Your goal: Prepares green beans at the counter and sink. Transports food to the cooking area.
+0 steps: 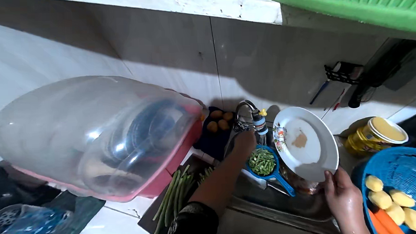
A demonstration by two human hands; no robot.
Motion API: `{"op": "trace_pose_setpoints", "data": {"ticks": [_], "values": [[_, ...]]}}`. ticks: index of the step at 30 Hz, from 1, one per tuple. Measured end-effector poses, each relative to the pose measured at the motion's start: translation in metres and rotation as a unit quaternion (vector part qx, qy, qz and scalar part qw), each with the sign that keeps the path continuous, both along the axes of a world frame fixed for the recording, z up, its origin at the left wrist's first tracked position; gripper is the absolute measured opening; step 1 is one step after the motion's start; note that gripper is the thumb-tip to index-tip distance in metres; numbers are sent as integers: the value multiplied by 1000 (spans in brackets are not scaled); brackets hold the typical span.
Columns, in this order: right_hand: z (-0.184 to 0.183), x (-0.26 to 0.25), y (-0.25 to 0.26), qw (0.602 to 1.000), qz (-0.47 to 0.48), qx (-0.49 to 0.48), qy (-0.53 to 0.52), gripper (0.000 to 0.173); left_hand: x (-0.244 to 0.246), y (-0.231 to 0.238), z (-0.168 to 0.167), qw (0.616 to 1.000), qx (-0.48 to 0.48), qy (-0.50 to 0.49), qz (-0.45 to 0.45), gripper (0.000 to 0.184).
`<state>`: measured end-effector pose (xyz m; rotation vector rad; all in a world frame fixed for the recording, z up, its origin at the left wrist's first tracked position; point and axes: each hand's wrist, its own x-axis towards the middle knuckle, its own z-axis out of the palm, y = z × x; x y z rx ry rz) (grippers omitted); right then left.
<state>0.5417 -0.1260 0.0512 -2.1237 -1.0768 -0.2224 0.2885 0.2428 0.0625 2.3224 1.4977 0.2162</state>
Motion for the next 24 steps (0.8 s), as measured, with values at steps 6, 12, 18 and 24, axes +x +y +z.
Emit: {"op": "trace_pose_setpoints", "data": {"ticks": [6,12,18,24], "values": [[-14,13,-23,999,-8,9,34,43,-20,66,-22,993,64,55,79,55],[-22,15,-43,997,11,23,77,45,-15,100,-48,990,-82,-113,20,40],[-36,26,-52,994,25,24,103,44,-36,91,-85,809,-355,-466,55,38],[-44,31,-57,992,23,25,125,45,4,-4,-100,986,-43,-162,12,62]]}}
